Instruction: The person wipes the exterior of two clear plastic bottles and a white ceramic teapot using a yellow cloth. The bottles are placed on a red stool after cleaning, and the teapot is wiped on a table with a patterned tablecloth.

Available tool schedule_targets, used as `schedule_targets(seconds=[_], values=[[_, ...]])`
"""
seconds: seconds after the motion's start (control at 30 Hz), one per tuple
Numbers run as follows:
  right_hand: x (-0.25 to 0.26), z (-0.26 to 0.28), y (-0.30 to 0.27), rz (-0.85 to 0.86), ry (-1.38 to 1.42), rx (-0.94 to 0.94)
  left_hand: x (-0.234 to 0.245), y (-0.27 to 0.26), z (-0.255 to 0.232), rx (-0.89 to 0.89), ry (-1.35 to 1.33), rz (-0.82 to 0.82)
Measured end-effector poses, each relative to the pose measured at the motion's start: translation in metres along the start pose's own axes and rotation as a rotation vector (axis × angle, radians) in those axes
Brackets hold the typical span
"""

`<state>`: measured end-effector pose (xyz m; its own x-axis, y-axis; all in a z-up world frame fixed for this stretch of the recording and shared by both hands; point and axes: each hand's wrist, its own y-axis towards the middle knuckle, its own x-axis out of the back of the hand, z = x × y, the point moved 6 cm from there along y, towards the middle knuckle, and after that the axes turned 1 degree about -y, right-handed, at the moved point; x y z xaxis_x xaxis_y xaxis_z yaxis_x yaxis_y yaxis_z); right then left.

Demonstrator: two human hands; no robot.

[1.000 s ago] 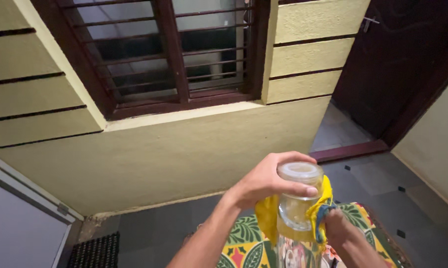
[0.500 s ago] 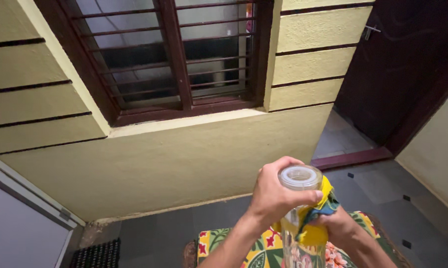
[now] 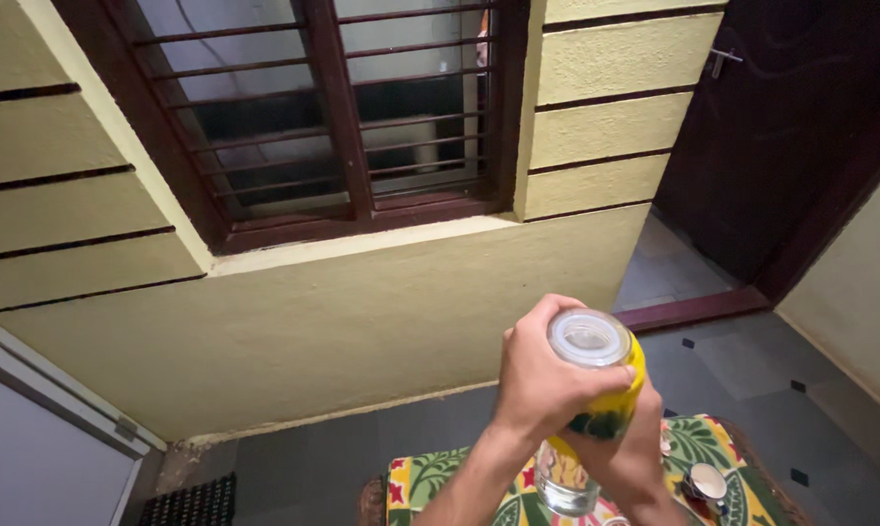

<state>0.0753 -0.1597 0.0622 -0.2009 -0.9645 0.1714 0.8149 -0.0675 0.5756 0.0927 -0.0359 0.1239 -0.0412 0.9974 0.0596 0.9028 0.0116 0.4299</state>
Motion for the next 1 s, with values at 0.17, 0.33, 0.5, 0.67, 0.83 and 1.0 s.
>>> schedule_targets(seconds=[0.17,0.33,0.5,0.67,0.83,1.0], values=[[-0.007,-0.005,-0.022,-0.302,-0.292,0.025,-0.002,0.002,0.000,0.057,0.050,-0.129],[-0.011,-0.023,-0.011,-0.199,-0.349,-0.074,0.000,0.006,0.006,0.086,0.002,-0.281],[-0.005,-0.053,0.015,0.323,0.132,-0.117,0.009,0.014,0.012,0.062,-0.138,-0.145],[-0.005,-0.083,0.008,0.631,0.723,-0.358,0.009,0.020,0.014,0.150,-0.480,0.206],[0.003,-0.099,-0.019,0.713,0.995,-0.542,0.002,0.026,0.008,0.158,-0.618,0.462],[-0.003,-0.105,-0.031,0.752,1.121,-0.653,0.001,0.020,0.003,0.219,-0.728,0.539]])
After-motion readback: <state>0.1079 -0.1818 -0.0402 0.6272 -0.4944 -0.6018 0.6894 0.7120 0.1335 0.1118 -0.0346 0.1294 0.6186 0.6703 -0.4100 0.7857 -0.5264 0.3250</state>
